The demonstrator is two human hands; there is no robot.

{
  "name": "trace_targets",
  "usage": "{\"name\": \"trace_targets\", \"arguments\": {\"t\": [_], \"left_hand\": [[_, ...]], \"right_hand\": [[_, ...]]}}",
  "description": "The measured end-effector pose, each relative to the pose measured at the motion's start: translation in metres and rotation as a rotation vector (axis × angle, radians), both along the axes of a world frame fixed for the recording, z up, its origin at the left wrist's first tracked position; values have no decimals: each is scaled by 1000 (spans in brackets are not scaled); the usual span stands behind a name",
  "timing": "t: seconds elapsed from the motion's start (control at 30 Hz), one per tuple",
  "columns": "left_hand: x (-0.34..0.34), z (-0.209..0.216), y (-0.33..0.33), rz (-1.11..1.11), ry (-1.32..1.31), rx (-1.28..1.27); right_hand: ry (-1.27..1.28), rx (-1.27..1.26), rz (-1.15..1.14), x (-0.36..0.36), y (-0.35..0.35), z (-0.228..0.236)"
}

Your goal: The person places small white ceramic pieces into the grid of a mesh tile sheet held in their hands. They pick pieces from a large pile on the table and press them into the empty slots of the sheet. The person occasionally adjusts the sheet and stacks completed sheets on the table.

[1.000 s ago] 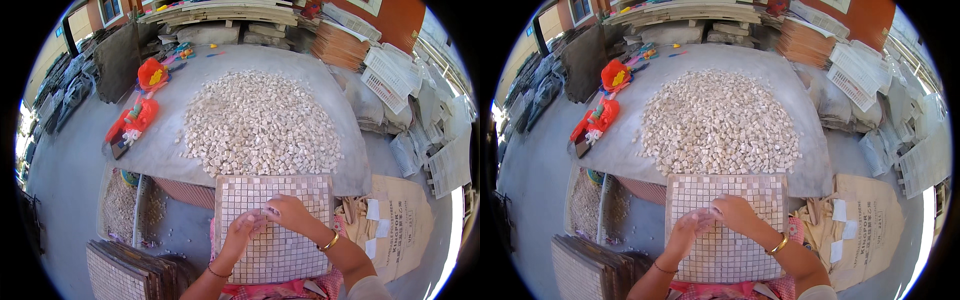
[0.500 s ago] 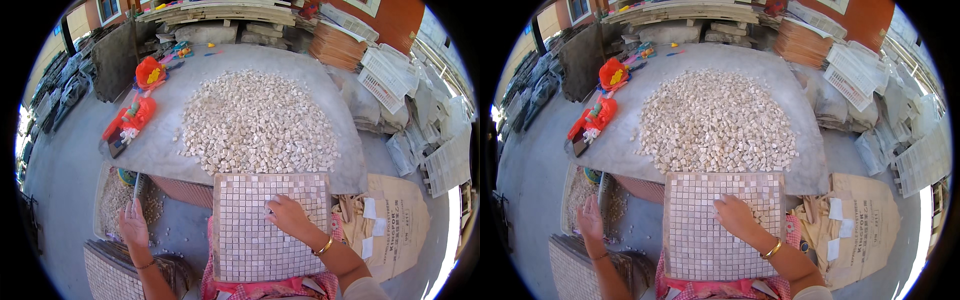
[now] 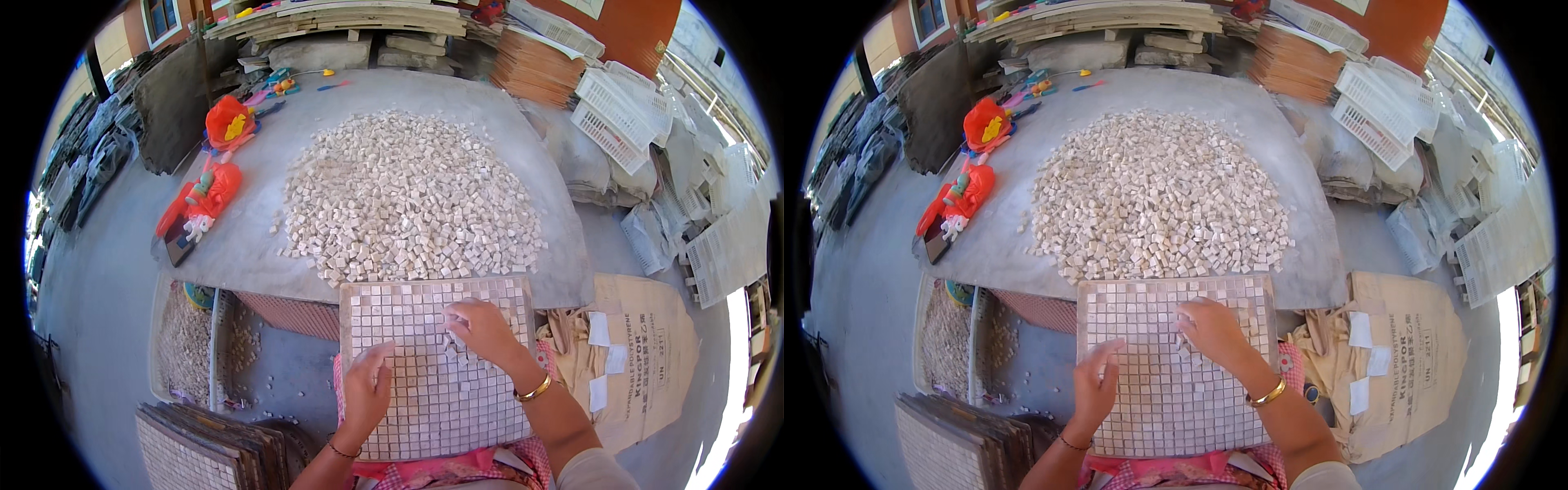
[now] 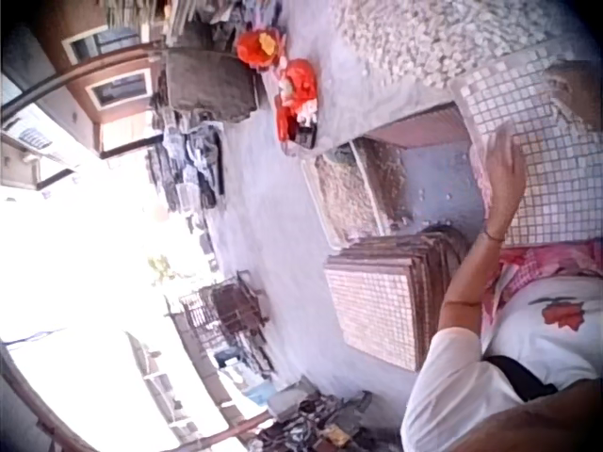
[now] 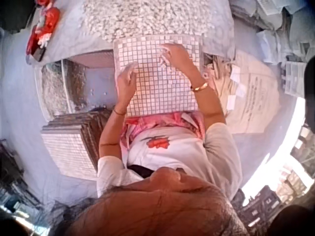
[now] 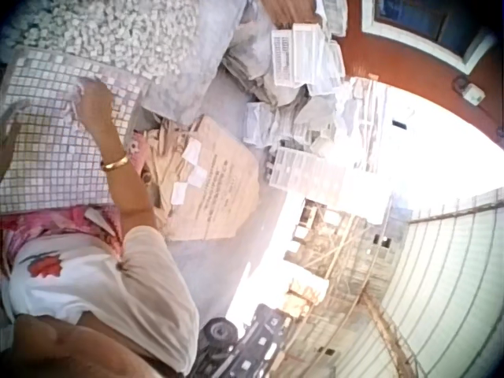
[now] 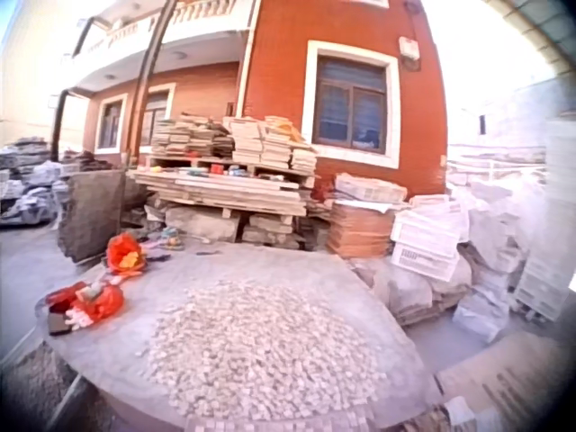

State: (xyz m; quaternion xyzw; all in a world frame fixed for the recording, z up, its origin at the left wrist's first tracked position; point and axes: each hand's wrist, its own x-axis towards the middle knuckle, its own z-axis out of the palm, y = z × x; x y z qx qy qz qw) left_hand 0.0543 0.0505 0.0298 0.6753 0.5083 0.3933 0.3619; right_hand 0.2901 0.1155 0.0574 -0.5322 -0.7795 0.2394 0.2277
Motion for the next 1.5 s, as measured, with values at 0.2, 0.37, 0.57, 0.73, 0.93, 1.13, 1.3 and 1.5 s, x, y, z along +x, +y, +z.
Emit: {"name": "trace_targets", "arguments": {"t": [0.2, 0.37, 0.57, 0.73, 0.93, 1.13, 1.3, 1.5], "left_hand": [[50, -9, 17, -162, 460, 161], [65, -10, 27, -180, 581, 152], [71, -16, 32, -123, 430, 409], [72, -11, 37, -98, 397, 405], [76, 9, 53, -60, 171, 94], [104, 0, 85, -104, 131, 116], [121, -12, 94, -122, 291, 361], [124, -11, 88, -145, 282, 228]], "right_hand": [[16, -36, -77, 30, -27, -3], [31, 69, -120, 35, -41, -17], [-118, 55, 21, 20, -32, -22], [-31, 112, -70, 38, -14, -23], [-125, 124, -159, 55, 30, -18], [-182, 177, -41, 59, 29, -25], [-56, 201, -47, 67, 27, -25], [70, 120, -105, 64, 29, -23]]}}
